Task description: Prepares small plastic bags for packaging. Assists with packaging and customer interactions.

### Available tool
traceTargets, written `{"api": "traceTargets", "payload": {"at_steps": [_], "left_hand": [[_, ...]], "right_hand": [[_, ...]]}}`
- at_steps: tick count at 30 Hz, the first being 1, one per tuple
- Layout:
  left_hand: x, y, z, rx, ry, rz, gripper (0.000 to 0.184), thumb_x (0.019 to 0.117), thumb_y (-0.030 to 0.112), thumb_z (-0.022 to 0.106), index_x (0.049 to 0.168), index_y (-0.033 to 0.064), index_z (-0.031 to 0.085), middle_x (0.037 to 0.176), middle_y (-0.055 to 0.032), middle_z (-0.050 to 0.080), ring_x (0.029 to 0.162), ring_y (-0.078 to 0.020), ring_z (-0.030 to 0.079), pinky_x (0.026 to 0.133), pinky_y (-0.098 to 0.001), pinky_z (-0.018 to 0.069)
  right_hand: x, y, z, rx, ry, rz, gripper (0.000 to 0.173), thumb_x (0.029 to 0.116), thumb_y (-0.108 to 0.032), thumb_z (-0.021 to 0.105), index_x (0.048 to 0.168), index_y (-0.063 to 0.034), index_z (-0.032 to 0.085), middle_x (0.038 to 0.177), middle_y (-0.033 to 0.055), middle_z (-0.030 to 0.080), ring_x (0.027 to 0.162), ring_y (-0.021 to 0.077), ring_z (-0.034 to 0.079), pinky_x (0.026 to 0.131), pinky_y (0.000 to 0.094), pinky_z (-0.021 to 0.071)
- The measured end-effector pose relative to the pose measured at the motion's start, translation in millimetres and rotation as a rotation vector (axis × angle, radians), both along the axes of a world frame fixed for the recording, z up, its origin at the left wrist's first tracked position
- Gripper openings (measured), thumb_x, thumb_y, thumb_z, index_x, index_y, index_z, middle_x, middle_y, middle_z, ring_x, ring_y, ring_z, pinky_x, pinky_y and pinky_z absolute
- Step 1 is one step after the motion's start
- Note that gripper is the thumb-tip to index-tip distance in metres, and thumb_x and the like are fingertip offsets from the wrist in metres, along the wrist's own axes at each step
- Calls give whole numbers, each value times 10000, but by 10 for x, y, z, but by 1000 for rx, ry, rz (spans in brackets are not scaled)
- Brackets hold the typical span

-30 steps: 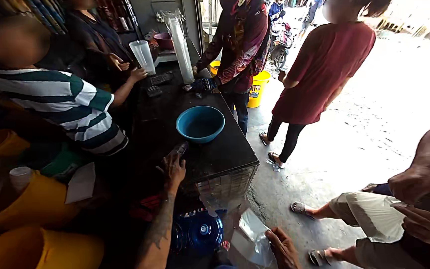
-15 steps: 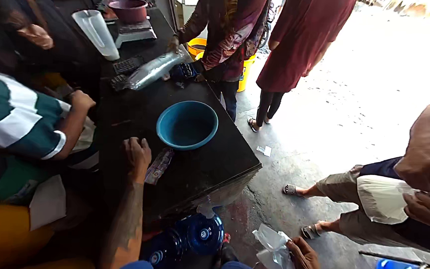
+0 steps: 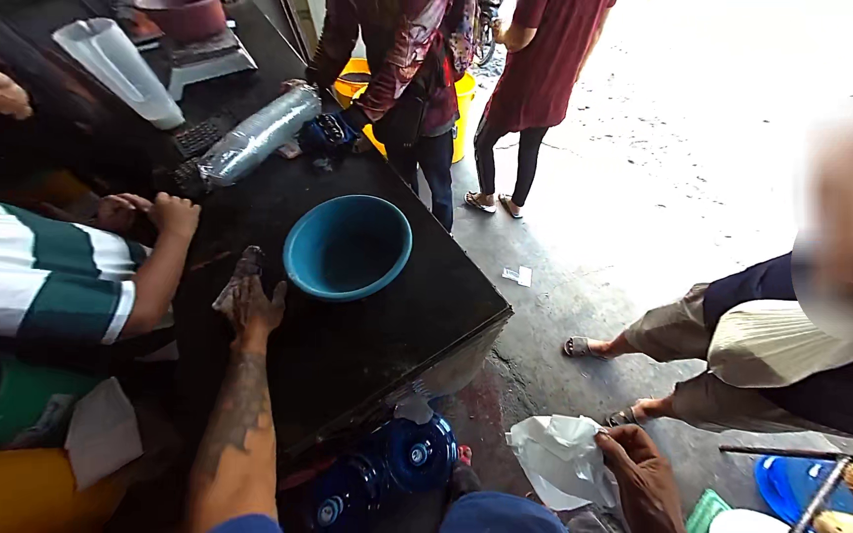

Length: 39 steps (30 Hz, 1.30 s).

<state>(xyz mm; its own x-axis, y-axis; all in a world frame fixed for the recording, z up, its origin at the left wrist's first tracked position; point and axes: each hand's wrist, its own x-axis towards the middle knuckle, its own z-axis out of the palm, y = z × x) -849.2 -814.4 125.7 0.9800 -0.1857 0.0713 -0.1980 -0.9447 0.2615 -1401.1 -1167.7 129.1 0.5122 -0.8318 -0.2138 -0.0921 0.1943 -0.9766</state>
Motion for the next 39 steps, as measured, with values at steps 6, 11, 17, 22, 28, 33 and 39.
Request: {"api": "traceTargets", "payload": {"at_steps": [6,11,17,22,28,33,39], "left_hand": [[-390,43,250,-251,-161,89,737,983,325,658,1519,-74,349,1525,-385,362,1423,-567,347,1139,-749,257],[-3026,-1527,681,-894,-264,-178,441,1006,179,620,1210,-195,508,1087,-179,633,977,-90,617,861,-231,531],[-5064,-3018,206,-866,656,-547,284,947,296,686,1046,32,721,950,-38,727,853,-119,696,755,-329,594],[-5395,-3396,22,-781,793,-513,144,942,222,728,986,88,758,893,6,748,820,-57,701,800,-292,588],[-5486,-3449,127,-870,932,-359,172,979,82,642,835,46,729,678,37,672,602,-19,606,616,-217,526],[-5439,-3452,38,-996,1109,-371,108,896,2,727,1000,-11,699,856,-48,743,770,-99,704,745,-268,597],[-5186,-3432,-5,-1079,1259,-241,155,930,-21,681,1066,0,608,826,-57,707,672,-93,651,619,-230,547]], "right_hand": [[-70,-263,-31,-58,-52,83,254,896,18,631,1147,40,662,978,69,739,866,107,708,791,272,610],[-341,-615,54,-57,18,45,81,922,-32,678,990,7,698,810,37,721,722,77,683,688,253,591],[-691,-959,81,-99,36,129,98,921,-75,713,964,2,671,776,23,698,681,52,659,652,221,568],[-919,-1074,6,-135,-1,226,123,892,-24,714,999,12,665,844,40,710,740,60,681,695,220,587],[-1074,-1143,-79,-91,-42,158,174,863,18,721,991,10,604,818,34,678,716,68,659,682,223,573],[-1027,-1087,-108,-81,8,107,162,856,-15,741,920,-4,593,766,24,662,672,57,637,643,214,553],[-884,-991,-215,-29,18,31,180,897,-70,734,880,-32,558,690,-8,588,592,40,554,578,200,487]]}}
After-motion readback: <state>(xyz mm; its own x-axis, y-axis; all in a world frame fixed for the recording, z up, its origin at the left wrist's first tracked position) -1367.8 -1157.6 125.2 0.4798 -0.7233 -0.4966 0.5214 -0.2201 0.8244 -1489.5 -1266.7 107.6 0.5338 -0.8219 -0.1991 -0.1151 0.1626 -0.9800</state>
